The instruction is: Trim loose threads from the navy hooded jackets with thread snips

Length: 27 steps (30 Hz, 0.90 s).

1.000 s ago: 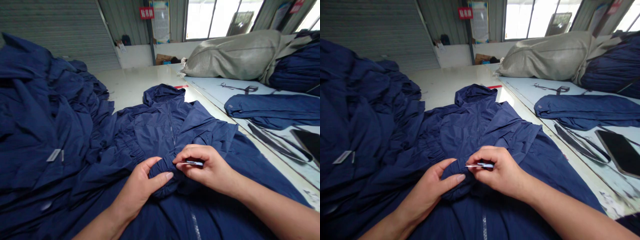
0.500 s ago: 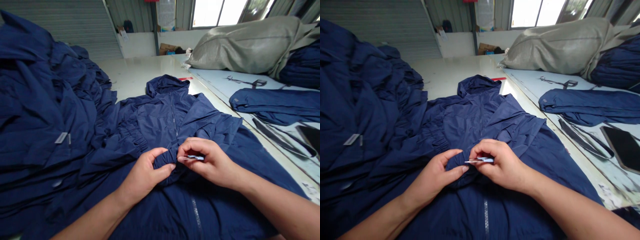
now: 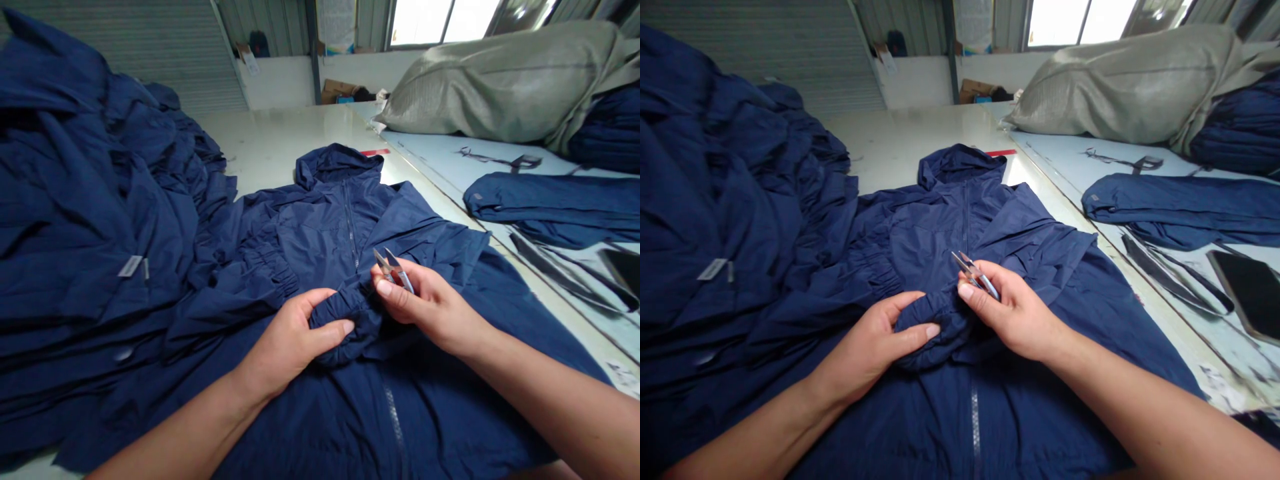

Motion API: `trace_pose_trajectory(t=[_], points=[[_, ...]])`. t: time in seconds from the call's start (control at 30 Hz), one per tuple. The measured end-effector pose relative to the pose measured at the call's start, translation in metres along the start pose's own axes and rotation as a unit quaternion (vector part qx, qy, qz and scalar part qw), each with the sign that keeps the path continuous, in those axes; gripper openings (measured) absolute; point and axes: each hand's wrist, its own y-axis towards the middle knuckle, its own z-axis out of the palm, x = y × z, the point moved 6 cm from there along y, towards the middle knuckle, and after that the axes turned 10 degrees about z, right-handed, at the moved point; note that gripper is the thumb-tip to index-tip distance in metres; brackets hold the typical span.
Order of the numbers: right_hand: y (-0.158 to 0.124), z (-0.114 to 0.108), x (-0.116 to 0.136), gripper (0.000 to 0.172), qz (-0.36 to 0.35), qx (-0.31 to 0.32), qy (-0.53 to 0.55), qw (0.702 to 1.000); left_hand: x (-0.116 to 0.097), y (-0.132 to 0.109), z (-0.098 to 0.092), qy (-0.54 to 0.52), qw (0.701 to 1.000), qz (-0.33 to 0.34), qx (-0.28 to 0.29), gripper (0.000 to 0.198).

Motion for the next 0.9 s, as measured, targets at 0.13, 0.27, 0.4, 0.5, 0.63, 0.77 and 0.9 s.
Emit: trace_pose_trajectory(t=[0.13,0.27,0.4,0.5,0.63,0.77,0.9], points=[[0.002,0.000,-0.002,0.031,0.009,0.008,0.055,0.998,0.000,-0.001,0.004,-0.076,0.997,-0.010,0.008,0.027],[0.005,-0.006,-0.004,0.035,0.024,-0.059,0.022,0.998,0.000,-0.002,0.008,-0.146,0.989,0.003,0.006,0.022],[0.001,-0.019,0.002,0.037,0.000,-0.153,-0.045,0.987,0.001,-0.001,0.007,-0.136,0.991,0.007,-0.005,0.020],[-0.005,-0.018,0.011,0.031,-0.042,-0.160,-0.104,0.981,-0.001,-0.001,0.004,-0.129,0.991,0.023,-0.021,0.020],[-0.011,0.006,0.018,0.007,-0.187,-0.065,-0.247,0.949,-0.004,0.002,-0.001,-0.158,0.986,0.037,-0.048,0.021],[-0.006,0.020,0.003,0.022,-0.230,-0.018,-0.359,0.904,-0.001,0.005,-0.006,-0.176,0.982,0.039,-0.054,0.024],[-0.001,0.014,0.001,0.013,-0.198,-0.026,-0.324,0.925,0.001,0.008,-0.011,-0.129,0.989,0.045,-0.056,0.022]])
